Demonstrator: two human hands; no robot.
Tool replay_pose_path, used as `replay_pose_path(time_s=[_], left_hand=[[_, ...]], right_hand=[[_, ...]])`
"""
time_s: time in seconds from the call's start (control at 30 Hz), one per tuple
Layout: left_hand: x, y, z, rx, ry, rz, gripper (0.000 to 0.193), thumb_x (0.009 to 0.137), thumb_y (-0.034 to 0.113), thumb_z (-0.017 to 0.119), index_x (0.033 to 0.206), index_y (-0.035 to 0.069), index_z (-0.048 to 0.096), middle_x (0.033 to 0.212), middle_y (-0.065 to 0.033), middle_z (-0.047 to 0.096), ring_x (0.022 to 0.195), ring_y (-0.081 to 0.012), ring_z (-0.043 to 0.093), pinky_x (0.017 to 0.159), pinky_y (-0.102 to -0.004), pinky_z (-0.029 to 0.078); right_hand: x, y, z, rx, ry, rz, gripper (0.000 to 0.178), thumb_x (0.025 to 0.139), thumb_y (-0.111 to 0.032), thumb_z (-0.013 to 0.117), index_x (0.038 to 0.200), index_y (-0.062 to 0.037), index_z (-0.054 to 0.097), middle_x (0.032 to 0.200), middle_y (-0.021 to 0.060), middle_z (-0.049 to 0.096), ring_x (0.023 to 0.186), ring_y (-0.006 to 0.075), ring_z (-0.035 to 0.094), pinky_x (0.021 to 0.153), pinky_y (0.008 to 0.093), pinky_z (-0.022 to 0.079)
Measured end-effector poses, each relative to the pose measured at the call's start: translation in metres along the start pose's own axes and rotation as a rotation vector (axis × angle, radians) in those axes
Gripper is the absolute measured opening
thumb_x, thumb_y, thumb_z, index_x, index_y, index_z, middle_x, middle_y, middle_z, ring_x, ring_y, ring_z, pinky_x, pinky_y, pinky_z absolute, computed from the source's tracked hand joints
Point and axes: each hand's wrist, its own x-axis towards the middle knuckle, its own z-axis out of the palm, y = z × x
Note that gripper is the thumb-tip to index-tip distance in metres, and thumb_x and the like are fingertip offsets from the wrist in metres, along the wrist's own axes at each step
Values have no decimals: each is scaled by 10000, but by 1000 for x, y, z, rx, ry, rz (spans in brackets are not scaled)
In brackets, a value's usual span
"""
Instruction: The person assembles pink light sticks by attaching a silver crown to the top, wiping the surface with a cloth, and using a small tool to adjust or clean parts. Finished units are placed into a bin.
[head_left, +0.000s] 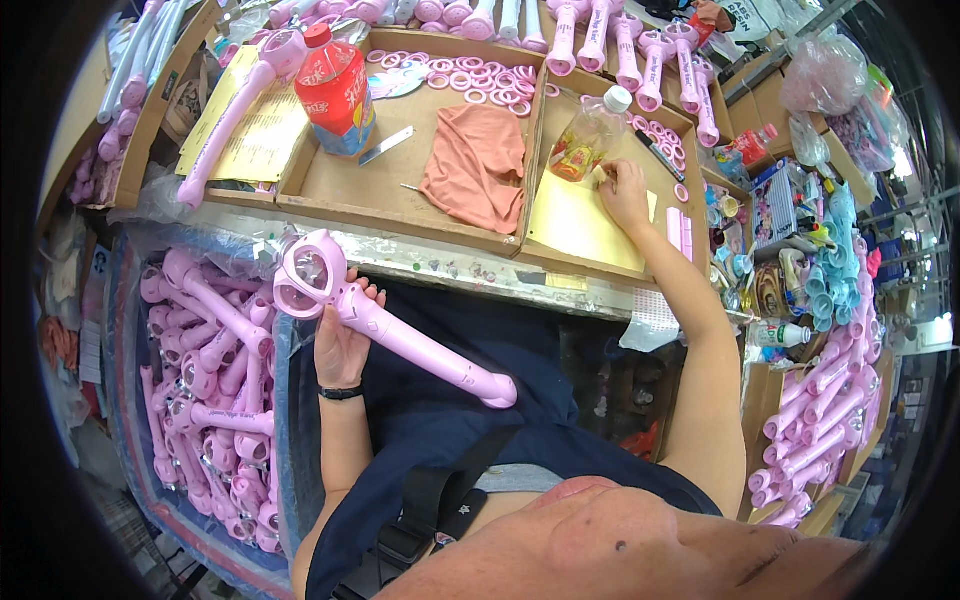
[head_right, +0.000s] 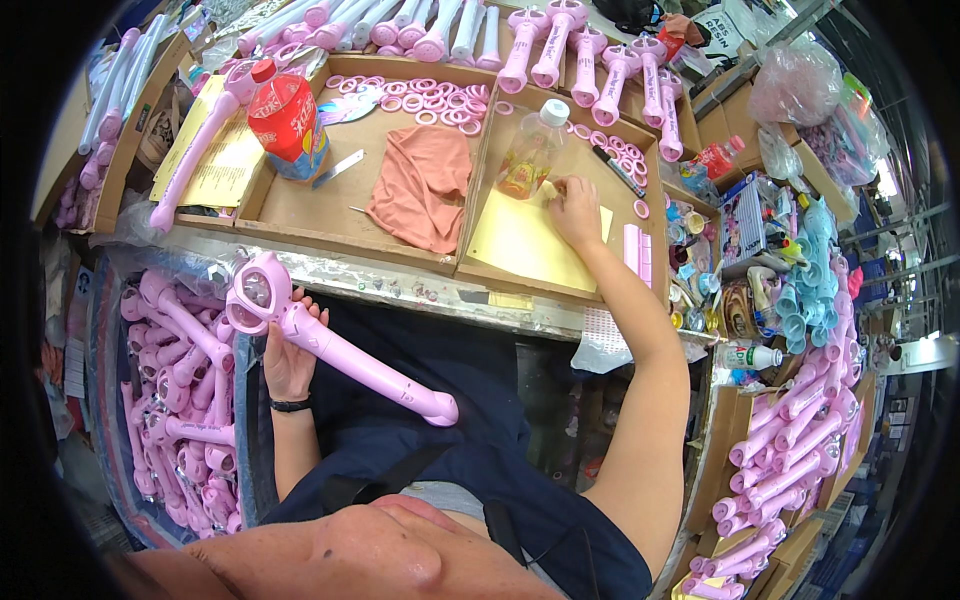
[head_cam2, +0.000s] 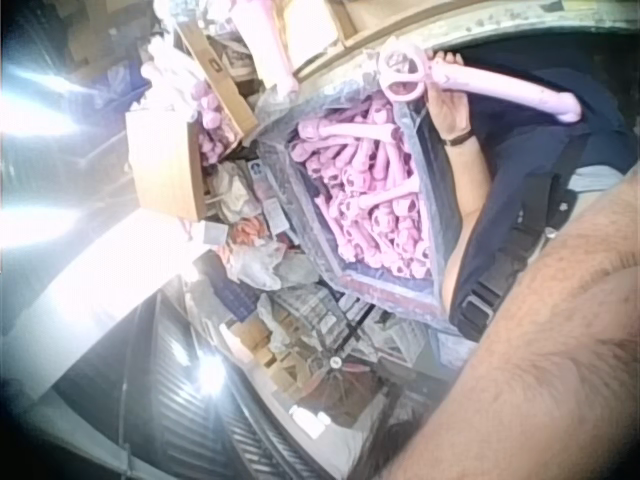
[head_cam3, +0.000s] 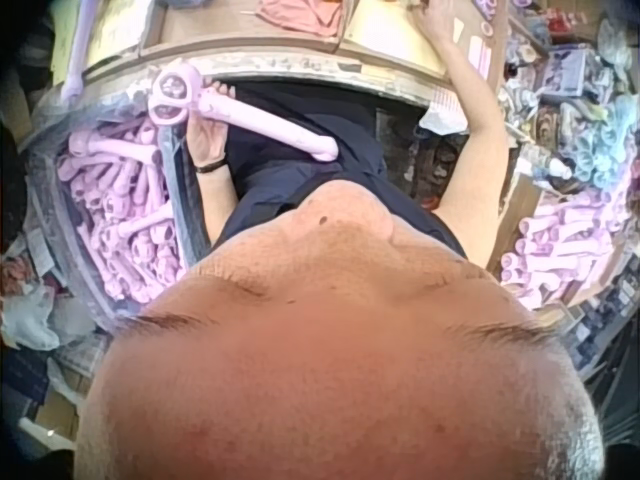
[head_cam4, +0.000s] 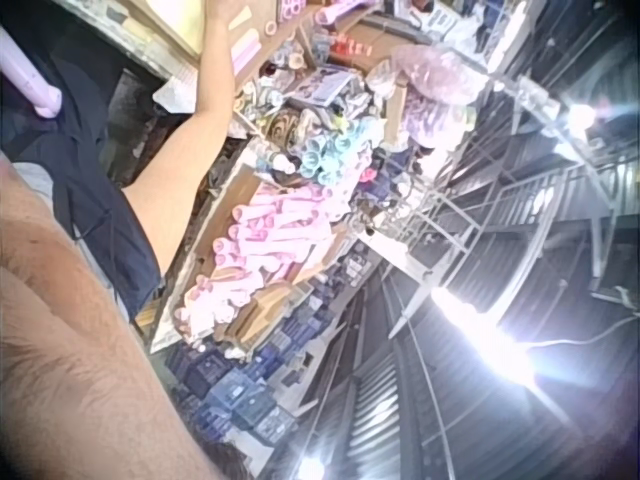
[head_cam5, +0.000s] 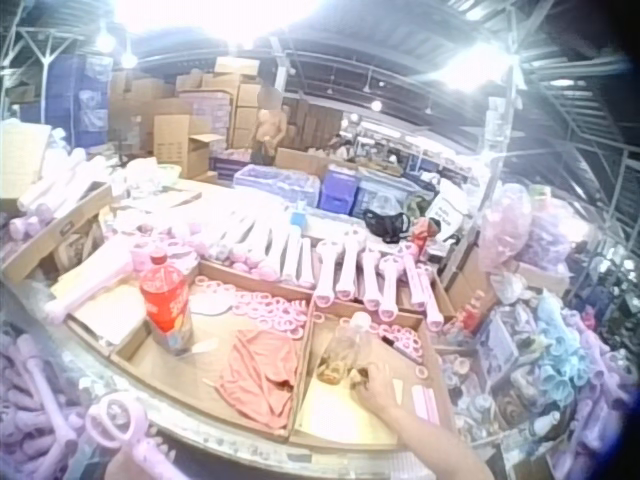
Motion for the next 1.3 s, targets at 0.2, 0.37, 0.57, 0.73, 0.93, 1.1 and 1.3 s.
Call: replay_pose_path(time_s=[0.2, 0.37, 0.57, 0.73, 0.93, 1.1, 1.3], left_hand=[[-1, -1, 0, 4, 15, 4, 587, 904, 277, 598, 1329, -47, 357, 1220, -159, 512, 1154, -273, 513, 1070, -440, 358], [0, -2, 1, 14, 23, 4, 570, 910, 269, 590, 1326, -47, 362, 1221, -164, 513, 1157, -276, 512, 1071, -446, 356], [1, -2, 0, -2, 5, 5, 557, 915, 265, 581, 1322, -48, 367, 1229, -170, 509, 1161, -276, 509, 1074, -443, 352], [1, -2, 1, -5, 0, -2, 547, 918, 261, 575, 1321, -46, 368, 1215, -162, 514, 1161, -274, 507, 1080, -440, 344], [2, 0, 2, -49, -1, 12, 568, 889, 264, 621, 1307, -36, 380, 1215, -156, 508, 1176, -270, 495, 1095, -434, 322], [1, 7, 4, -473, -178, 231, 700, 755, 189, 765, 1312, -3, 387, 1310, -155, 448, 1261, -295, 419, 1157, -448, 168], [-10, 20, 11, -372, -296, 190, 864, 741, 311, 742, 1451, 217, 259, 1468, -106, 330, 1388, -408, 141, 1107, -616, 94]], right_hand=[[0, -1, 0, -35, -16, 45, 246, 714, -35, 577, 959, -37, 562, 960, 156, 550, 938, 329, 507, 839, 416, 416], [0, -11, -5, -131, 8, -9, 321, 706, -31, 572, 1024, -43, 615, 968, 156, 555, 934, 327, 510, 846, 415, 421], [0, -14, -10, -45, 10, -2, 236, 705, -25, 570, 924, -44, 655, 971, 126, 576, 927, 311, 527, 828, 394, 439], [-3, -7, -7, 29, 32, -4, 190, 725, -23, 576, 900, -43, 645, 1019, 124, 582, 945, 305, 540, 816, 383, 457], [-2, 7, -5, 181, 42, 78, 104, 738, -10, 554, 832, -5, 599, 1064, 138, 561, 1012, 274, 543, 805, 332, 469], [-4, 33, 2, 735, 208, 376, 84, 799, -15, 515, 867, -29, 563, 1076, 110, 555, 926, 150, 534, 787, 258, 442], [9, 39, -15, 783, 412, 488, 138, 846, -23, 538, 983, -36, 533, 1017, 55, 563, 827, 97, 502, 756, 220, 412]])
